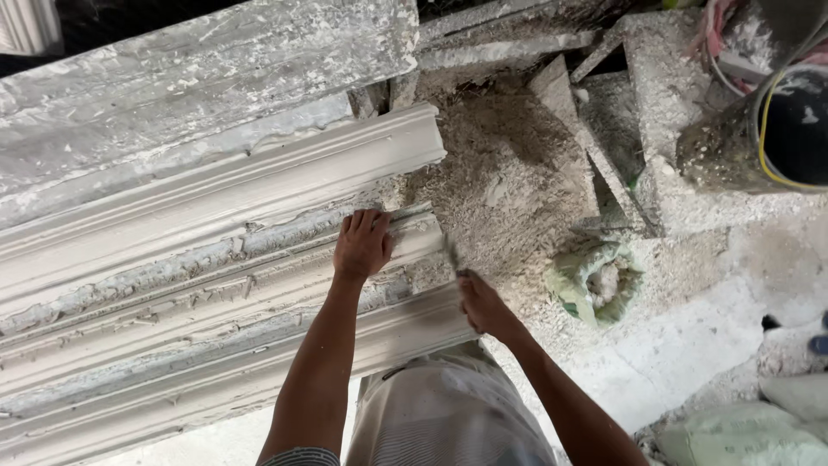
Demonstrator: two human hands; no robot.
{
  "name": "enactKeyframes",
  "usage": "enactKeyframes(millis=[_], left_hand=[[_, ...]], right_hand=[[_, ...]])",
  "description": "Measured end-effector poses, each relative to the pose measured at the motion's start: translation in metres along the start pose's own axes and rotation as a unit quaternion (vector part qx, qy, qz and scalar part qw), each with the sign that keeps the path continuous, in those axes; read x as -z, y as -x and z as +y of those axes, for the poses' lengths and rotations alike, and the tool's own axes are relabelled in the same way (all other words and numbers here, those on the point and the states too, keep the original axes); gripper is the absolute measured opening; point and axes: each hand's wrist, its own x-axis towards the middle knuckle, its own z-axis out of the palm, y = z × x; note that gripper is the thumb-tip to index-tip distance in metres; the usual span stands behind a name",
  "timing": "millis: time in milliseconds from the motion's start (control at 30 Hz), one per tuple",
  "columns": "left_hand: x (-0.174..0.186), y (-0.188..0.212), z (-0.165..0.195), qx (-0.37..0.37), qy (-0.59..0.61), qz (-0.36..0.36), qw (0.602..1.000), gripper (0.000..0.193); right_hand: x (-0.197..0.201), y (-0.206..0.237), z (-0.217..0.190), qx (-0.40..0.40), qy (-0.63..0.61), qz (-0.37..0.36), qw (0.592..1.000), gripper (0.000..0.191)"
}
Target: The person uses a small knife to scrape and trim excess plaster from the edges and grooves of long decorative plaster cornice moldings laid on a work table, working along each piece section by section and brushing debris aside as they go.
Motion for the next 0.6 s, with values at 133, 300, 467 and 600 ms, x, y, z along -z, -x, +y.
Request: enactKeyframes(millis=[133,300,467,600], left_hand=[[0.001,0.001,-0.003,-0.001,0.021,0.013,1.000,0.031],[0.000,0.000,-0.004,0.004,0.005,0.009,1.000,0.032],[-0.015,0.006,-0.011,0.018,-0.022,-0.023,0.999,0.033],[-0.024,0.008,-0.019,0.022,-0.031,-0.020,0.999,0.041]], right_hand=[[0.030,0.005,-0.008,0.010,-0.106,0.119,0.987,0.043],[0.015,-0.004,-0.015,0.036,-0.177,0.170,0.969,0.041],[-0.022,-0.015,0.017,-0.171,-0.139,-0.031,0.975,0.044],[-0.023,-0.019,0.057,-0.148,-0.123,0.046,0.980,0.058]])
